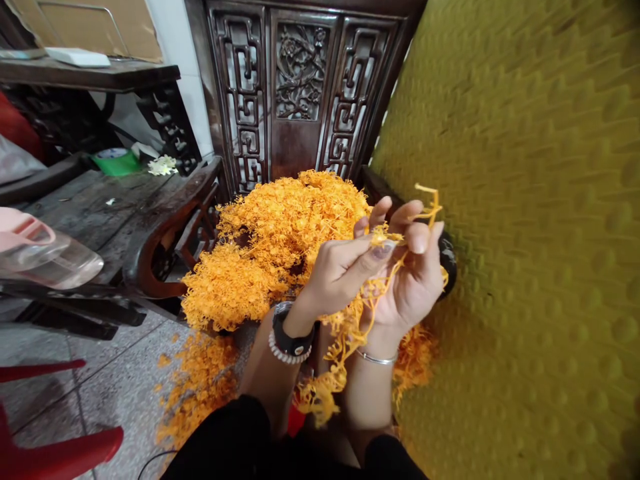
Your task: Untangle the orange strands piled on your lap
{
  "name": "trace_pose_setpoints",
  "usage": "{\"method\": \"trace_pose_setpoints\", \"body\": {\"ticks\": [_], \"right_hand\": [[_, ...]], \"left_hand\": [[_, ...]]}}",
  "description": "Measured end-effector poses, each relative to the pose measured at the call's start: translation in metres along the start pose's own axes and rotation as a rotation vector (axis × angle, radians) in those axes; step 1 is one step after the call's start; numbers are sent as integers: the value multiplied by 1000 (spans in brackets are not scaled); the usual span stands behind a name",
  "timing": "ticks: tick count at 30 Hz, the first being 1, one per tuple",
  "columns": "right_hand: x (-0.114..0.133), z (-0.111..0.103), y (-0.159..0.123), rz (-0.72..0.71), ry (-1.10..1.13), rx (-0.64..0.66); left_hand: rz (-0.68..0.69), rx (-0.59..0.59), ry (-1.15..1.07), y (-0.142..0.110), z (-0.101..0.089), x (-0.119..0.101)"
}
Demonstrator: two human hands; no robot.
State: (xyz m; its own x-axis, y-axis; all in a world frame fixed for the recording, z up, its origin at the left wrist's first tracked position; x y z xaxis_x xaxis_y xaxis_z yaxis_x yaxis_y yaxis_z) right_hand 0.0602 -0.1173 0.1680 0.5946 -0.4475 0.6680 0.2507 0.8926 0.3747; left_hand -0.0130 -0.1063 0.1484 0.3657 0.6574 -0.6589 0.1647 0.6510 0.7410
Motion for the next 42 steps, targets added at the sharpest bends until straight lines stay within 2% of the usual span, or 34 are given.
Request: {"method": "trace_pose_setpoints", "body": {"ticks": [4,6,8,12,17,20,22,25,30,33,38,40,42], "right_hand": [[12,-4,4,-57,460,12],[17,-11,11,-89,472,22],[17,-18,16,-168,217,-20],[7,-19,16,-310,-443,-114],[-3,-13,8,-308,-959,-109],[-6,-13,8,-221,-1010,-62],[-8,-10,9,-230,-1051,-58],[-11,-5,7,-283,-1181,-73],[-12,-8,1,-187,-1270,-69],[-8,-14,0,-159,-1401,-56],[2,-27,4,-99,-1497,-150],[4,-31,7,-82,-1465,-147],[7,-33,9,-54,-1345,-82]], "left_hand": [[-21,-215,-262,4,-18,0],[-34,-275,-390,5,-29,0],[-50,-243,-445,5,-34,1],[-43,-107,-335,3,-26,-3],[-68,-150,-207,2,-19,-8],[-72,-139,-163,1,-23,-4],[-86,-124,-79,0,-24,0],[-73,-132,133,0,-21,2],[-90,-103,482,3,-17,0],[-162,-15,565,4,-21,-2],[-189,216,646,2,-19,-7],[-162,258,662,1,-16,-7],[-139,260,627,1,-14,-6]]}}
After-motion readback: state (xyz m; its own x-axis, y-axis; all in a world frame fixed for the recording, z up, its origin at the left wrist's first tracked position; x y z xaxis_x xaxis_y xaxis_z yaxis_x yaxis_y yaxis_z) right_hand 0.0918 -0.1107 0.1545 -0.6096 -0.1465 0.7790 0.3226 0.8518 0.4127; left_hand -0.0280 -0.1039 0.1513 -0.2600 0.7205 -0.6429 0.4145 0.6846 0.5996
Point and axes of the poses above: each hand's wrist, its own y-axis towards the middle knuckle, its own z-axis out of the palm, x = y × z, the point moved 2 cm from there along y, towards the middle knuckle, and after that the axes turned 6 degrees about z, right-handed, at the moved point
